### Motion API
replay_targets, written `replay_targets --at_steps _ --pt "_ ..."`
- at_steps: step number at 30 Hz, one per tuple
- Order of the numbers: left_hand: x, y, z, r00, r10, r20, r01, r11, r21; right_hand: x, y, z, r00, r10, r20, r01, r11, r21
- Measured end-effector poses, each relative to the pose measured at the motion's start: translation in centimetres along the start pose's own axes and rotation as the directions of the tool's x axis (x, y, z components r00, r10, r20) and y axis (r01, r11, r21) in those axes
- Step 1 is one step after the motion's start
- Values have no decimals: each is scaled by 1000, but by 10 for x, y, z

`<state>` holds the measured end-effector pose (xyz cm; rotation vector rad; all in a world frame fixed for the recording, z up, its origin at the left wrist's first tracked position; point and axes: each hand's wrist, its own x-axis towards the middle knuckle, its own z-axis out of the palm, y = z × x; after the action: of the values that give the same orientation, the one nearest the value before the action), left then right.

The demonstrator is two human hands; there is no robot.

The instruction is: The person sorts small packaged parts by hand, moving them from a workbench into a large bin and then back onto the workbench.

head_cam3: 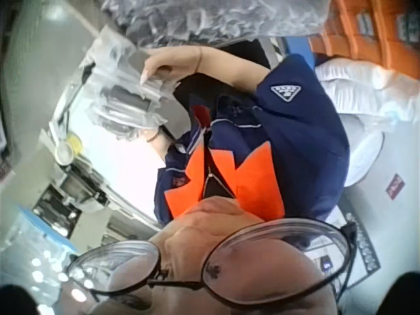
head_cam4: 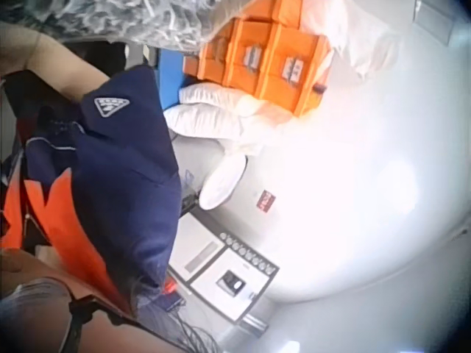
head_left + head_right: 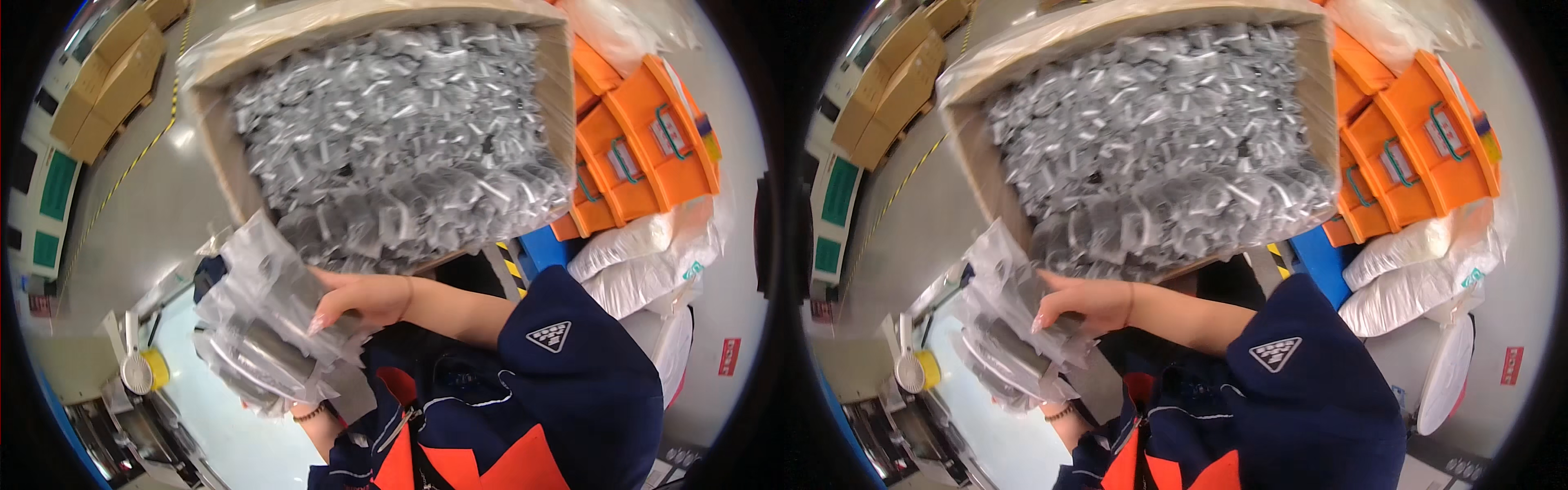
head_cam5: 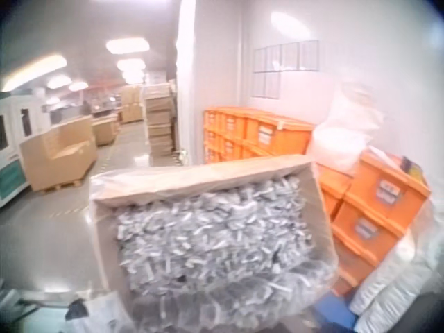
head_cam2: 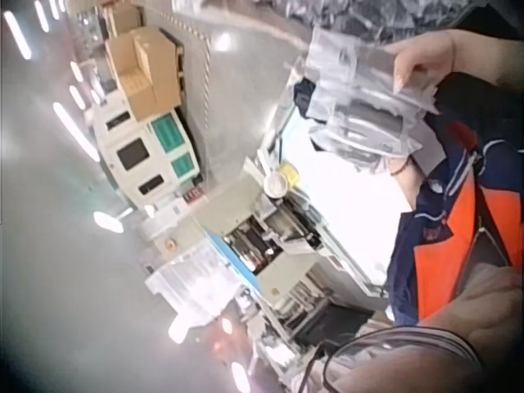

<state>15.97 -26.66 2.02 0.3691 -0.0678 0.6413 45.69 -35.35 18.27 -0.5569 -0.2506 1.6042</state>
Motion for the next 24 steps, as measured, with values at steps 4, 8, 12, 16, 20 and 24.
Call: replay_targets --at_steps 4,8,12,16,20,24 --pt "83 -90 41 994 -101 37 102 994 -43 -77 -45 -14 969 -188 -161 170 978 -122" --pt "181 -188 81 982 -179 60 183 980 -78 -160 -104 -44 785 -572 -236 360 732 -578" --pt "168 -212 101 964 -255 70 259 964 -63 -235 -159 -121 646 -705 -292 -234 181 -955" --pt "178 -224 114 932 -354 76 359 931 -59 -237 -164 -177 516 -379 -768 -852 -131 -507" --pt "175 -220 119 908 -414 64 417 908 -37 -214 -147 -184 627 -503 -595 -761 -235 -604" --pt "171 -224 133 883 -464 67 467 884 -36 -212 -143 -208 671 -676 -304 -677 -391 -624"
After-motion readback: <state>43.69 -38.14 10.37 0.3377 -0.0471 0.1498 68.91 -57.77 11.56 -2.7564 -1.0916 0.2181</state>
